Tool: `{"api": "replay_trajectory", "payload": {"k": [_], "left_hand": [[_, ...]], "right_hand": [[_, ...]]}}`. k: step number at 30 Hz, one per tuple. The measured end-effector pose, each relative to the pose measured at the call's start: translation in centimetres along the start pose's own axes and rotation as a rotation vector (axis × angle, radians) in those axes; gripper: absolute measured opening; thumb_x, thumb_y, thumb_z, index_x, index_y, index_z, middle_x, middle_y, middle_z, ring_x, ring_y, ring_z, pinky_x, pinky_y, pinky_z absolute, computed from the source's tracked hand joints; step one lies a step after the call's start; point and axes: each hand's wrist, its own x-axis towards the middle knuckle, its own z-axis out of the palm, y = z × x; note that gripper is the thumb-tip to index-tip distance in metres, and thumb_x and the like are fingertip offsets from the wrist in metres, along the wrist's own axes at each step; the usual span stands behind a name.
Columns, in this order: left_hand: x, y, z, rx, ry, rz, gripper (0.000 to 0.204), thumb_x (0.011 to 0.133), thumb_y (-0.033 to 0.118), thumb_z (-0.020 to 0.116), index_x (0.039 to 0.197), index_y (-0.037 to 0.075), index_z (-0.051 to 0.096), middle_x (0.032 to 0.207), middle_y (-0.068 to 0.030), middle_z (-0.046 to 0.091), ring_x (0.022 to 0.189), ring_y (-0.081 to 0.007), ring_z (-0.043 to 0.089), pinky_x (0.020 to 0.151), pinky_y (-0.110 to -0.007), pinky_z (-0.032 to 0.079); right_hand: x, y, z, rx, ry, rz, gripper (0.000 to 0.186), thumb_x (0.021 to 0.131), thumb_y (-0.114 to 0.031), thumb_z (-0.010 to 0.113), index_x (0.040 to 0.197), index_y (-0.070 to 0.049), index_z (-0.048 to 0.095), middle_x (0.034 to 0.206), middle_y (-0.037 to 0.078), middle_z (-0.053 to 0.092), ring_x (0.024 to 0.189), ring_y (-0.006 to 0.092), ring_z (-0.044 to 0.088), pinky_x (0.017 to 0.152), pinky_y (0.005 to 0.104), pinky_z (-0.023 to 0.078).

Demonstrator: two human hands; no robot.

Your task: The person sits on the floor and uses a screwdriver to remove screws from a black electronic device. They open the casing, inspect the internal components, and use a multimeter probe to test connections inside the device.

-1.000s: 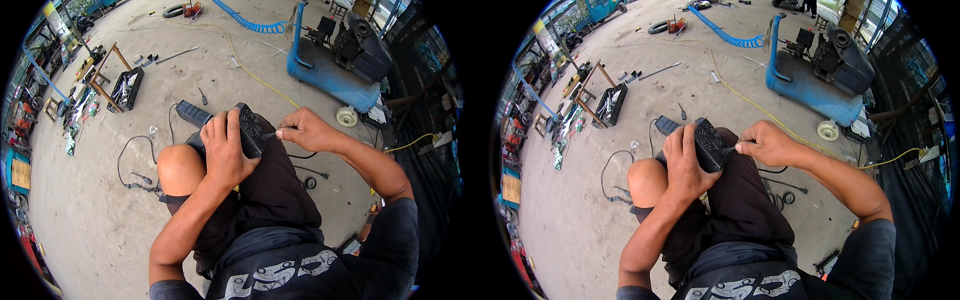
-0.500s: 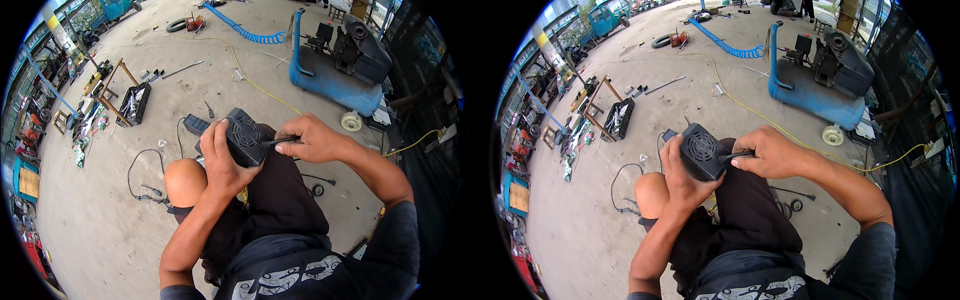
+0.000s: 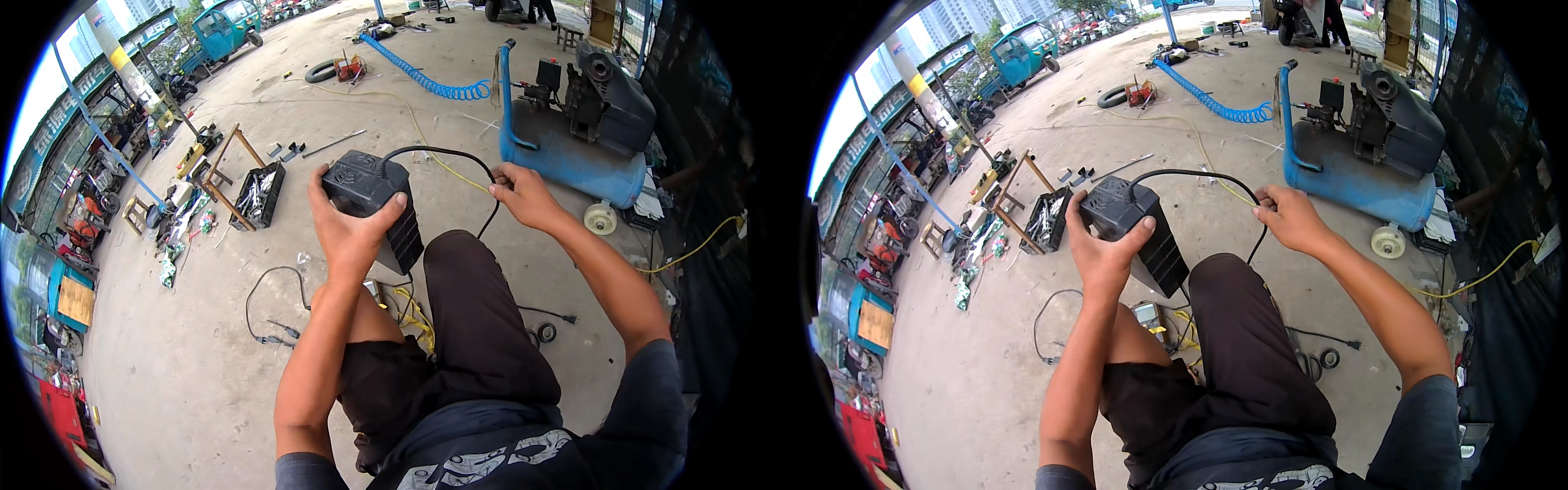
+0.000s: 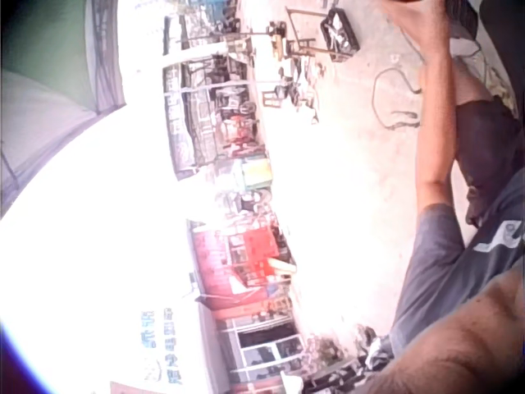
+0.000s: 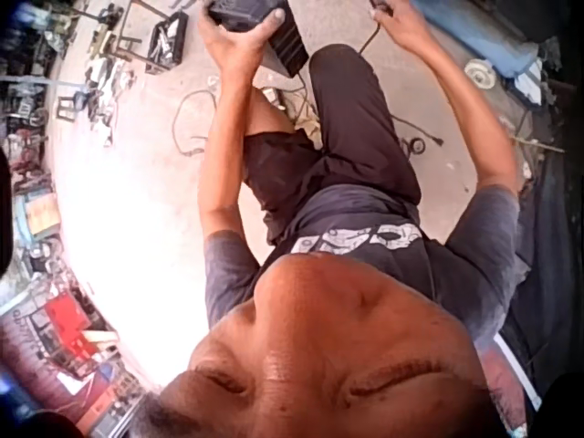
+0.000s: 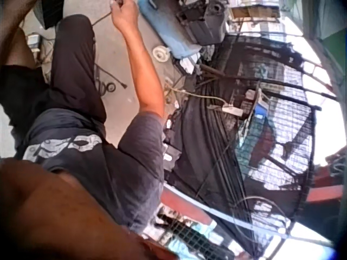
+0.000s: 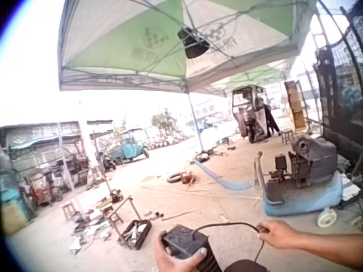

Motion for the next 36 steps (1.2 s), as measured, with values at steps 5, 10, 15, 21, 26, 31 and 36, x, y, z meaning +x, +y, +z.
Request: {"api": "replay_trajectory", "payload": {"k": [5, 10, 15, 21, 26, 31, 36], "left_hand": [[5.0, -1.9, -1.9, -0.052, 0.140, 0.001, 0.101, 0.071, 0.034, 0.097, 0.143, -0.013, 0.044, 0.122, -0.0187, 0.064, 0.111, -0.0234, 0.063, 0.102, -0.033, 0.048], [9.8, -1.6, -2.4, -0.255, 0.220, 0.027, 0.088, 0.077, 0.033, 0.095, 0.138, -0.012, 0.050, 0.117, -0.0162, 0.067, 0.103, -0.0210, 0.067, 0.095, -0.033, 0.052], [12.8, 2.5, -1.2, -0.440, 0.151, -0.003, 0.061, 0.079, 0.033, 0.093, 0.120, 0.000, 0.062, 0.108, -0.0070, 0.071, 0.096, -0.0158, 0.070, 0.080, -0.033, 0.057], [14.6, 7.3, 0.6, -0.475, -0.064, 0.113, 0.068, 0.077, 0.031, 0.095, 0.124, -0.005, 0.062, 0.111, -0.0102, 0.071, 0.099, -0.0192, 0.071, 0.088, -0.037, 0.056], [14.7, 15.2, 6.1, -0.254, 0.209, 0.187, 0.054, 0.080, 0.031, 0.093, 0.113, -0.004, 0.069, 0.100, -0.0081, 0.073, 0.088, -0.0158, 0.067, 0.086, -0.029, 0.051], [13.8, 15.3, 1.1, -0.243, -0.299, 0.483, 0.083, 0.078, 0.049, 0.093, 0.127, -0.010, 0.062, 0.113, -0.0139, 0.072, 0.106, -0.0192, 0.066, 0.097, -0.031, 0.049], [12.2, 4.3, 0.1, 0.089, -0.500, 0.330, 0.117, 0.074, 0.058, 0.091, 0.155, -0.008, 0.039, 0.144, -0.0239, 0.058, 0.136, -0.0318, 0.056, 0.118, -0.046, 0.040]], "right_hand": [[0.7, 2.8, 2.1, 0.043, 0.081, 0.043, 0.038, 0.093, -0.016, 0.071, 0.122, 0.008, 0.066, 0.105, 0.020, 0.075, 0.095, 0.0298, 0.073, 0.087, 0.0395, 0.056], [0.2, 5.0, 2.3, 0.073, -0.016, 0.127, 0.061, 0.089, -0.024, 0.079, 0.136, 0.009, 0.058, 0.125, 0.021, 0.070, 0.107, 0.0301, 0.070, 0.090, 0.0389, 0.057], [2.2, -1.3, 3.3, 0.223, -0.074, -0.045, 0.118, 0.073, -0.050, 0.093, 0.157, 0.009, 0.034, 0.153, 0.026, 0.050, 0.135, 0.0362, 0.056, 0.105, 0.0428, 0.052], [5.8, -10.3, 4.9, 0.116, 0.216, -0.280, 0.137, 0.056, -0.057, 0.099, 0.156, 0.009, 0.032, 0.148, 0.032, 0.052, 0.139, 0.0414, 0.053, 0.114, 0.0457, 0.046], [7.2, -11.9, 5.2, 0.180, 0.378, -0.253, 0.106, 0.060, -0.045, 0.099, 0.138, 0.009, 0.050, 0.119, 0.027, 0.070, 0.110, 0.0401, 0.071, 0.097, 0.0430, 0.056], [8.9, -14.7, 1.5, 0.612, 0.360, -0.287, 0.058, 0.080, -0.029, 0.086, 0.125, 0.002, 0.066, 0.107, 0.014, 0.076, 0.096, 0.0267, 0.075, 0.087, 0.0374, 0.061], [11.1, -12.7, -5.0, 0.986, 0.310, -0.211, 0.034, 0.090, -0.023, 0.079, 0.115, -0.002, 0.071, 0.102, 0.008, 0.075, 0.088, 0.0189, 0.074, 0.075, 0.0353, 0.064]]}}
